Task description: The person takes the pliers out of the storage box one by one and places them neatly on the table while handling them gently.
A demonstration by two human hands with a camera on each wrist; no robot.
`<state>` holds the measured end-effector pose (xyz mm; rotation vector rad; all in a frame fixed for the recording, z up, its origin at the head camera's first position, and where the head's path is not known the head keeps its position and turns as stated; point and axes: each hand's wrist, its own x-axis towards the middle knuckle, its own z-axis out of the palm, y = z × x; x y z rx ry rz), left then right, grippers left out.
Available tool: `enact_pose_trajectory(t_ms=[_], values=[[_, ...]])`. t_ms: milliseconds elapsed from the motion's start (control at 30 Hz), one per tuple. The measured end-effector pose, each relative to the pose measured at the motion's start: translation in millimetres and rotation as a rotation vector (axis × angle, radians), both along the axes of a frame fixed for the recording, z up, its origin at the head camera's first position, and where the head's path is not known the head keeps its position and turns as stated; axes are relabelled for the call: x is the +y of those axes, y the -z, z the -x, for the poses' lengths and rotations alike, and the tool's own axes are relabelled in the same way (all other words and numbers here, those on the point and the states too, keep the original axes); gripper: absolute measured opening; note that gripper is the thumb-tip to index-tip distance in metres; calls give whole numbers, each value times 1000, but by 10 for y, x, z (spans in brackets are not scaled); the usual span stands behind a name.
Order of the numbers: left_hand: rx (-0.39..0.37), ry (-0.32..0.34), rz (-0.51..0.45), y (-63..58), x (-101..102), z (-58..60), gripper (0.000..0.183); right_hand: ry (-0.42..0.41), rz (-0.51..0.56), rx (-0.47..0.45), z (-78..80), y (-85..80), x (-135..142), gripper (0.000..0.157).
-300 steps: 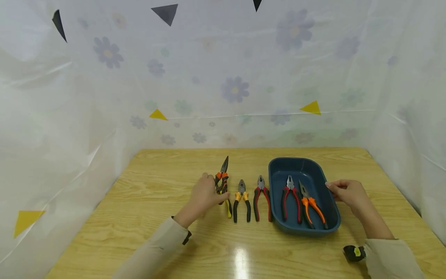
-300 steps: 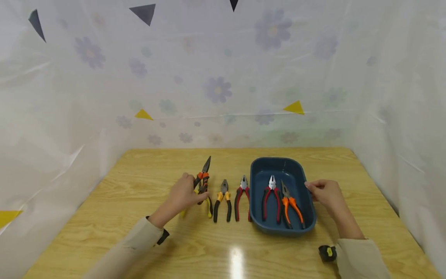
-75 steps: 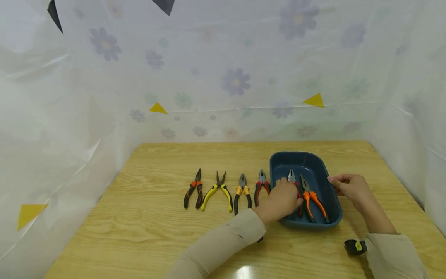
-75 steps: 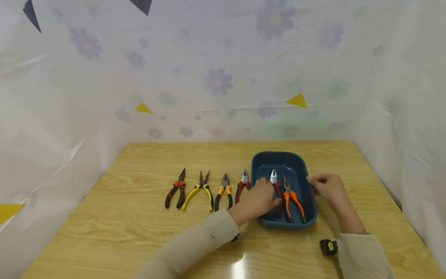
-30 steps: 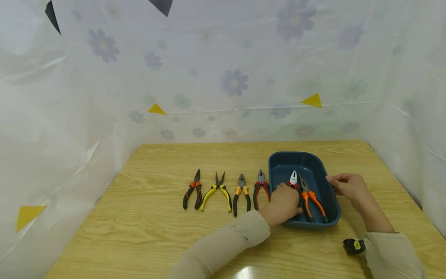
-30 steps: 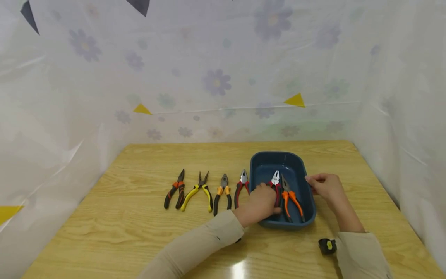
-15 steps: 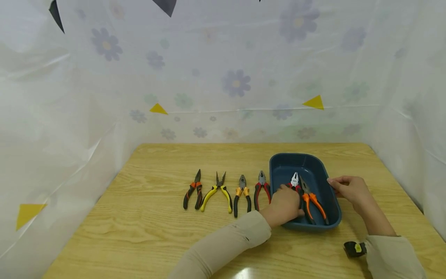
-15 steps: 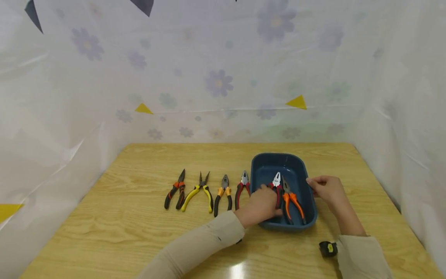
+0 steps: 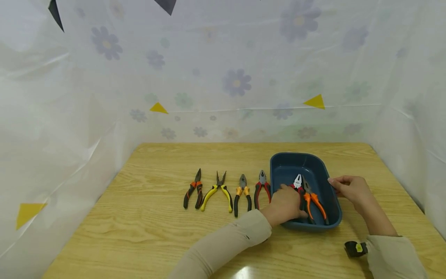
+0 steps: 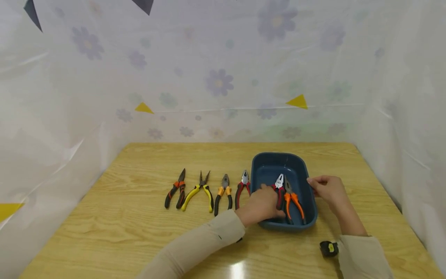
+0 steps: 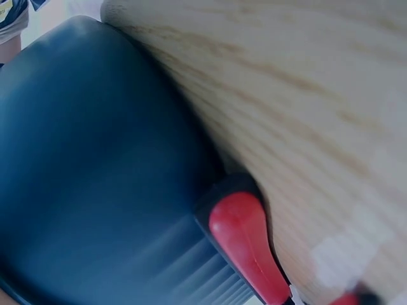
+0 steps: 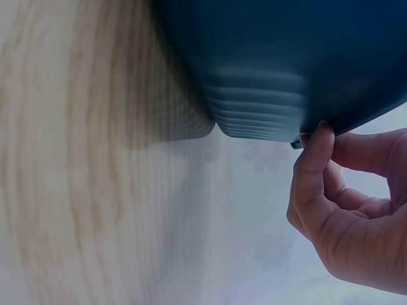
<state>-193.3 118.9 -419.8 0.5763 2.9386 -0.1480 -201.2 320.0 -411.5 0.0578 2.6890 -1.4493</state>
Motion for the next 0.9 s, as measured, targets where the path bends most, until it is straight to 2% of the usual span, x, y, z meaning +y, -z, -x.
enact_pose_trajectory(t_ms=[300, 533, 700, 900], values=[[17, 28, -11, 3, 5, 9, 61, -3, 12, 13, -12, -28, 6, 49], [14, -19, -24, -24, 50, -24, 62, -1, 7, 30, -30, -39, 8, 47], [11, -26, -16, -4, 61, -16, 60, -1, -1, 21, -33, -37, -4, 47], [-51, -86, -26, -14, 75, -2, 59, 1, -13, 6, -9, -31, -16, 50]])
